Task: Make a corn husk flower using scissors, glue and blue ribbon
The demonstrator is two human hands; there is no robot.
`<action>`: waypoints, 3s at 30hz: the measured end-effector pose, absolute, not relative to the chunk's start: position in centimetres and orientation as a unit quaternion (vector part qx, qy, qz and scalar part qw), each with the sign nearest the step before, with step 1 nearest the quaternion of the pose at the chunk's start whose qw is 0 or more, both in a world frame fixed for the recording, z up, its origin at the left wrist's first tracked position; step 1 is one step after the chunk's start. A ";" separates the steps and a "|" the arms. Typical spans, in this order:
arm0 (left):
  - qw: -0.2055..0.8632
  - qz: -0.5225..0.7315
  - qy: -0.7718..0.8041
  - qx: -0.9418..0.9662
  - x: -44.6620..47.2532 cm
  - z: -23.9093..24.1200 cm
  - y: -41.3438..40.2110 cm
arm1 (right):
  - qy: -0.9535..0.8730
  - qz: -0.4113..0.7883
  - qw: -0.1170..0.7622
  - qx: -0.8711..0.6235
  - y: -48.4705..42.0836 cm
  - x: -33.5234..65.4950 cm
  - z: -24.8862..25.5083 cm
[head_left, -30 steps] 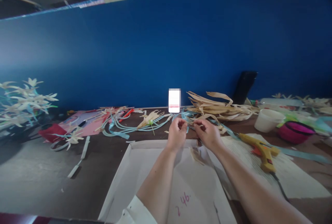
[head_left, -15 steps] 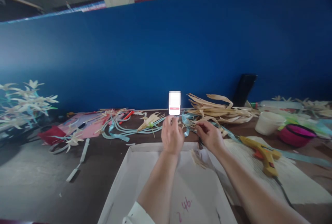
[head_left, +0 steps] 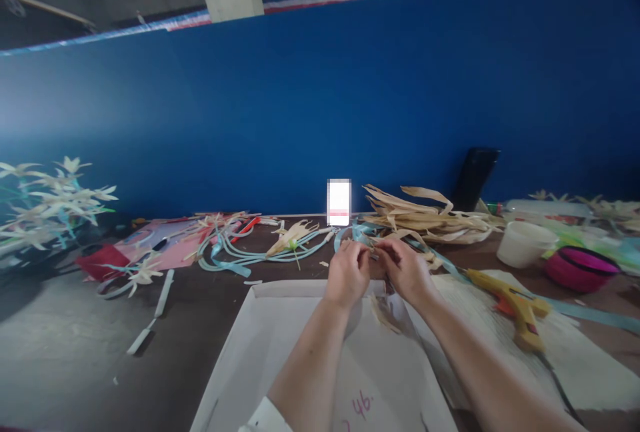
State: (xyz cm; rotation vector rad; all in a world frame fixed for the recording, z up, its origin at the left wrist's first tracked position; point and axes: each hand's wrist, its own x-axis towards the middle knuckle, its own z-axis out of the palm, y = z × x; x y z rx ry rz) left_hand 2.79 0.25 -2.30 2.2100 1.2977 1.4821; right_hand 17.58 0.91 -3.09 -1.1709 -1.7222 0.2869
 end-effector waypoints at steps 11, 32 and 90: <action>0.129 0.501 0.431 0.739 2.2 -2.1 0.6 | -0.730 0.101 0.488 -0.467 0.5 17.5 -2.5; 0.238 0.510 0.464 0.685 1.3 -1.9 1.1 | -0.725 0.133 0.490 -0.466 0.5 17.7 -1.9; 0.202 0.512 0.425 0.718 1.5 -1.5 0.8 | -0.742 0.139 0.464 -0.463 -0.1 17.3 -1.4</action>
